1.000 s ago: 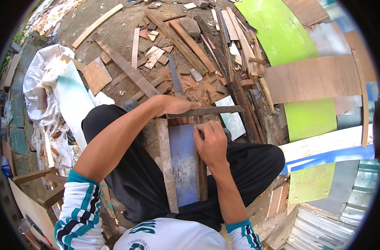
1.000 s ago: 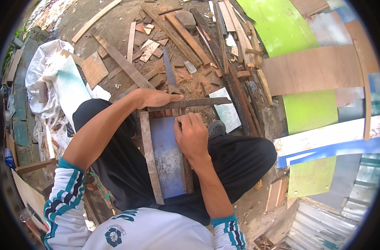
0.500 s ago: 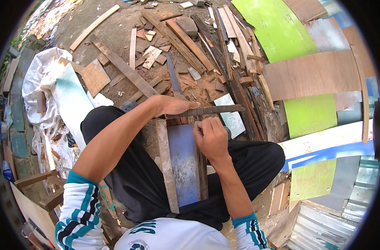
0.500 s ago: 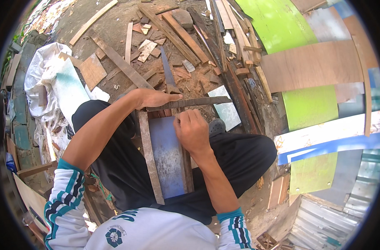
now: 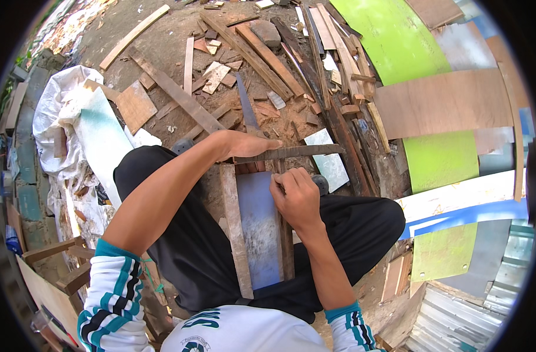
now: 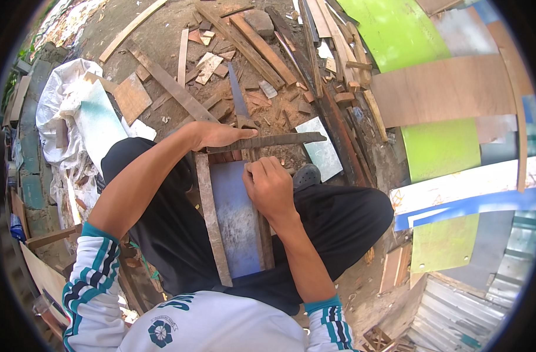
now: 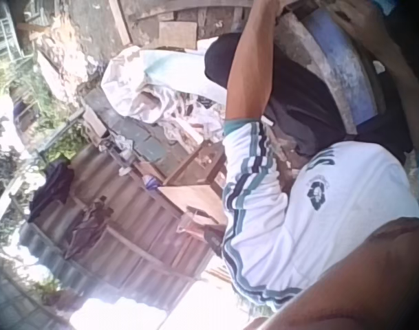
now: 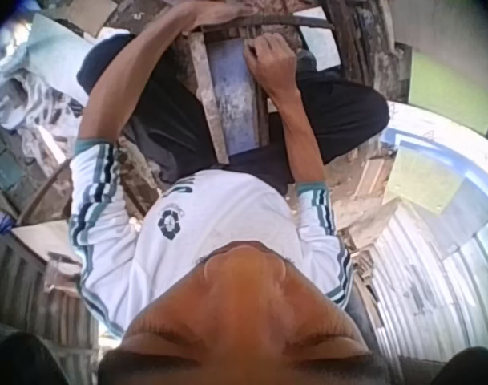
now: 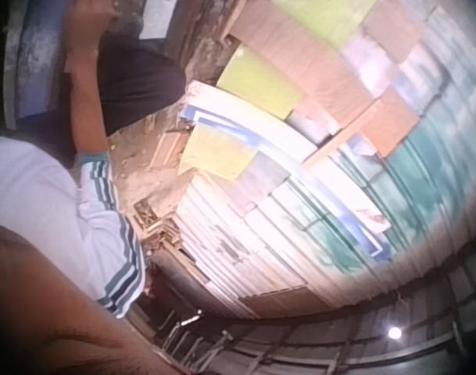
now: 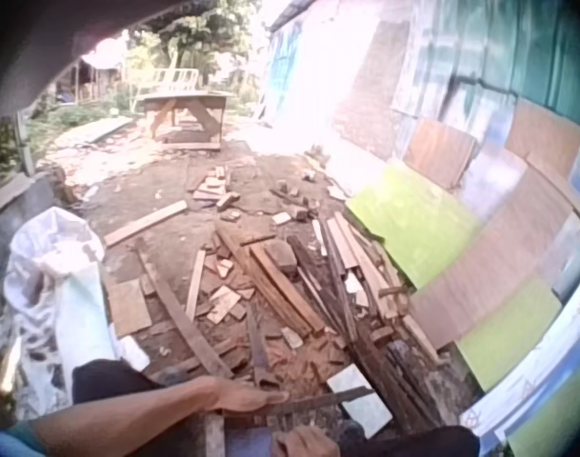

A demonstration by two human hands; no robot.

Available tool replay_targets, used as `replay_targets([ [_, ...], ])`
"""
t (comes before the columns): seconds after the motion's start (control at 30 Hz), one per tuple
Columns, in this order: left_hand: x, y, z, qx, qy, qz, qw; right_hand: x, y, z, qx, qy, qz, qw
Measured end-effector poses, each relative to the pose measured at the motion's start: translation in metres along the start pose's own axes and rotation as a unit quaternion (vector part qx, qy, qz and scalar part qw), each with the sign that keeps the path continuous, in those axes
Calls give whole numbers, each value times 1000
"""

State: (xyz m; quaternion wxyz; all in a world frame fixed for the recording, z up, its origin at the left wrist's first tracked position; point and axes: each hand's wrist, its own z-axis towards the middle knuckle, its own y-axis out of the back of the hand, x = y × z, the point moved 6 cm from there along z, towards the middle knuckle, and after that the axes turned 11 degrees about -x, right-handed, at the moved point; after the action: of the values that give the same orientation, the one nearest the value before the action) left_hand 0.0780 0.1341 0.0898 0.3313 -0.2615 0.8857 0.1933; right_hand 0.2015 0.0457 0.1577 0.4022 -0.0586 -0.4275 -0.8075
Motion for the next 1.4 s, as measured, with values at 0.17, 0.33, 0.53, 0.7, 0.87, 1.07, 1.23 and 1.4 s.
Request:
replay_targets([
  [0.17,-2,0,-2,-3,5,0,1000,-7,-10,-5,-9,24,-35,999],
  [0.33,-4,0,-5,-4,12,-5,1000,-6,-10,1,-2,61,-41,997],
  [0.53,-3,1,-9,-8,18,-11,1000,-2,21,24,-44,83,-53,994],
  [0.7,-6,2,-15,-12,36,-16,999,-32,72,55,-111,-36,-83,990],
  [0.87,-10,6,-21,-28,68,-5,997,-52,39,62,-27,29,-108,993],
  [1.07,-20,5,-22,-40,57,-40,997,-93,2,39,13,18,-30,999],
  [1.23,-13,13,-22,-86,62,-69,992,-92,-3,49,19,-24,-44,999],
  [1.4,-20,16,-35,-116,54,-142,982,-96,-1,54,11,-38,-47,998],
])
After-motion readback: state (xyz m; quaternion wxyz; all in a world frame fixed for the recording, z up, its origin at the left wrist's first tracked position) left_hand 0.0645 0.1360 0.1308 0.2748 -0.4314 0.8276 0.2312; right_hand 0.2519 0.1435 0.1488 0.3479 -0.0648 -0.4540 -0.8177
